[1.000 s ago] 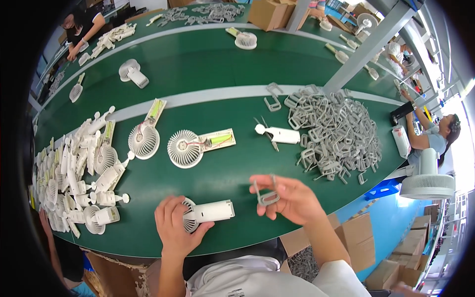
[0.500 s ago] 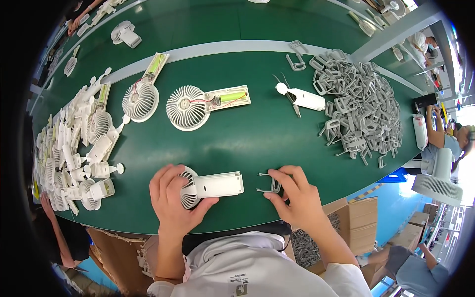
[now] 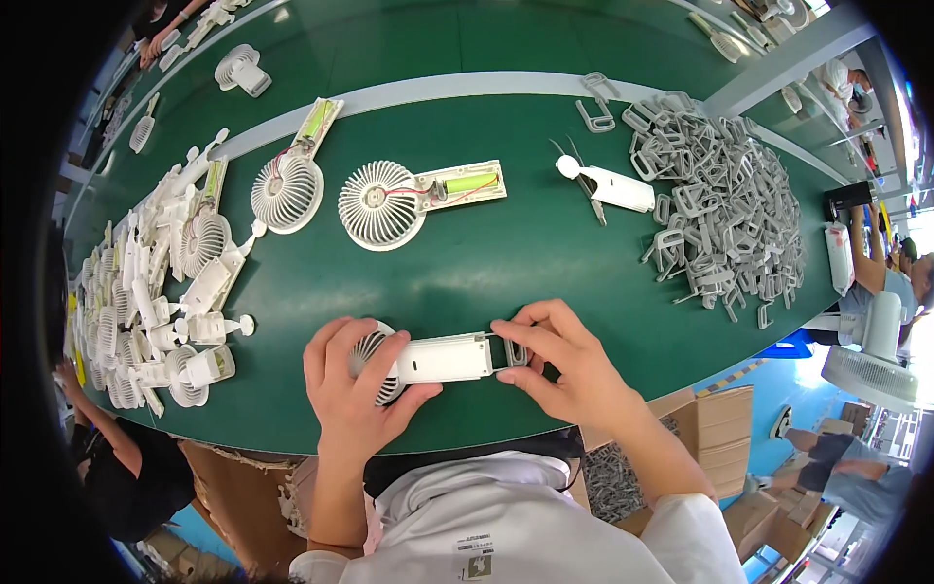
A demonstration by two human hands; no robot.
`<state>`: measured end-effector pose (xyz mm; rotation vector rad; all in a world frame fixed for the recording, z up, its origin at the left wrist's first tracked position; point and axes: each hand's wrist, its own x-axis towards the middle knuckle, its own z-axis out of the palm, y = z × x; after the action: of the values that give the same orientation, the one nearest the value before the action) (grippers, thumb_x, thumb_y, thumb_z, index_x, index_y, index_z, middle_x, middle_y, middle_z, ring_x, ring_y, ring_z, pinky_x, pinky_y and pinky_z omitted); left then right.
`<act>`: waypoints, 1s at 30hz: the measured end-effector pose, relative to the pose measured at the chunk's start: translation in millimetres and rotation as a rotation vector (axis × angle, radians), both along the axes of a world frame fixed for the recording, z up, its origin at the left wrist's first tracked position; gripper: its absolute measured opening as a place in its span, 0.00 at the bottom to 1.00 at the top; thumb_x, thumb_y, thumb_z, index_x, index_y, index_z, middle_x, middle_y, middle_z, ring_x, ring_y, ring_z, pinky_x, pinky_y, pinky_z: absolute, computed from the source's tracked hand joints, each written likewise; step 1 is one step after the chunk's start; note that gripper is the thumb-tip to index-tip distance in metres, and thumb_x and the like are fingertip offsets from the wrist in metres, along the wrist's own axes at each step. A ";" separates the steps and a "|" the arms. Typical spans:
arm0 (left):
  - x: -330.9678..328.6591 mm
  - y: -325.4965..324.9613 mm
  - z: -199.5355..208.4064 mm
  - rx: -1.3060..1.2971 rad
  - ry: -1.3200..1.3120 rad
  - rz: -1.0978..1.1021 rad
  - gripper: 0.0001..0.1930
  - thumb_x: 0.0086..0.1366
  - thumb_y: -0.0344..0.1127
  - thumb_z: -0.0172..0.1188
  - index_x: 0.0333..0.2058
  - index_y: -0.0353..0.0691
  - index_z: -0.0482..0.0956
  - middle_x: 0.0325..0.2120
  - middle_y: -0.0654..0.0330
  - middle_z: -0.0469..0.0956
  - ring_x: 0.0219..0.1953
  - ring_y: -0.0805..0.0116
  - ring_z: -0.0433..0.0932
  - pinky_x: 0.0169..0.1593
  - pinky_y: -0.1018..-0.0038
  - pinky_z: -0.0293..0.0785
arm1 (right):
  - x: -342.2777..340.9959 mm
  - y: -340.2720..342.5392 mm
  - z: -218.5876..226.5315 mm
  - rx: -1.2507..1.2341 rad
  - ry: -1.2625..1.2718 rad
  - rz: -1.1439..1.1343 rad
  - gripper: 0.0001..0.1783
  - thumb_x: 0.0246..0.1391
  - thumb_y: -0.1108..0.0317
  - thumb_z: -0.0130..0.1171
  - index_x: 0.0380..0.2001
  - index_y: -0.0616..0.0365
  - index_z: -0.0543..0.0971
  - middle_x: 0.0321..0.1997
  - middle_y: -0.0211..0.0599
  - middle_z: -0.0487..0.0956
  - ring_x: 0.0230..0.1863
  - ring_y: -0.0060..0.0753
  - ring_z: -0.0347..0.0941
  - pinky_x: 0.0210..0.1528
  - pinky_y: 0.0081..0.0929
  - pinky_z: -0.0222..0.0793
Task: Assemble handheld fans by attaching components like the fan head, motor, and handle at a factory workstation.
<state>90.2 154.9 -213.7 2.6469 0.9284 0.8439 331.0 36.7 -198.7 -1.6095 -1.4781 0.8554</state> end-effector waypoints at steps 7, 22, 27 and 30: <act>1.0 0.3 6.4 -0.011 0.079 -0.005 0.27 0.48 0.55 0.75 0.43 0.45 0.84 0.46 0.56 0.74 0.49 0.47 0.72 0.50 0.55 0.71 | -11.1 6.1 -1.3 0.063 -0.186 0.020 0.29 0.45 0.78 0.73 0.54 0.60 0.79 0.48 0.40 0.72 0.37 0.29 0.76 0.31 0.22 0.76; 2.1 7.8 11.4 -0.016 0.101 -0.073 0.27 0.49 0.54 0.75 0.46 0.49 0.85 0.46 0.61 0.76 0.55 0.52 0.74 0.55 0.54 0.69 | -19.0 37.3 26.7 0.209 -0.508 0.259 0.30 0.44 0.59 0.73 0.51 0.58 0.80 0.53 0.38 0.80 0.54 0.41 0.77 0.51 0.39 0.75; 1.4 7.6 13.4 -0.052 0.089 -0.087 0.27 0.47 0.52 0.77 0.46 0.50 0.86 0.46 0.64 0.81 0.56 0.51 0.75 0.54 0.57 0.70 | -28.2 38.4 18.3 0.237 -0.531 0.259 0.26 0.45 0.64 0.72 0.48 0.62 0.81 0.50 0.40 0.82 0.53 0.42 0.79 0.50 0.38 0.75; 1.6 11.9 12.9 -0.055 0.096 -0.135 0.26 0.48 0.50 0.76 0.46 0.50 0.86 0.47 0.67 0.82 0.55 0.53 0.76 0.55 0.57 0.70 | -27.6 38.8 16.9 0.227 -0.562 0.249 0.26 0.45 0.64 0.72 0.48 0.62 0.81 0.50 0.42 0.82 0.52 0.42 0.79 0.49 0.38 0.75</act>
<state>91.8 166.7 -200.8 2.6874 0.7720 0.6571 303.4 75.5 -181.7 -1.5832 -2.1165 0.3463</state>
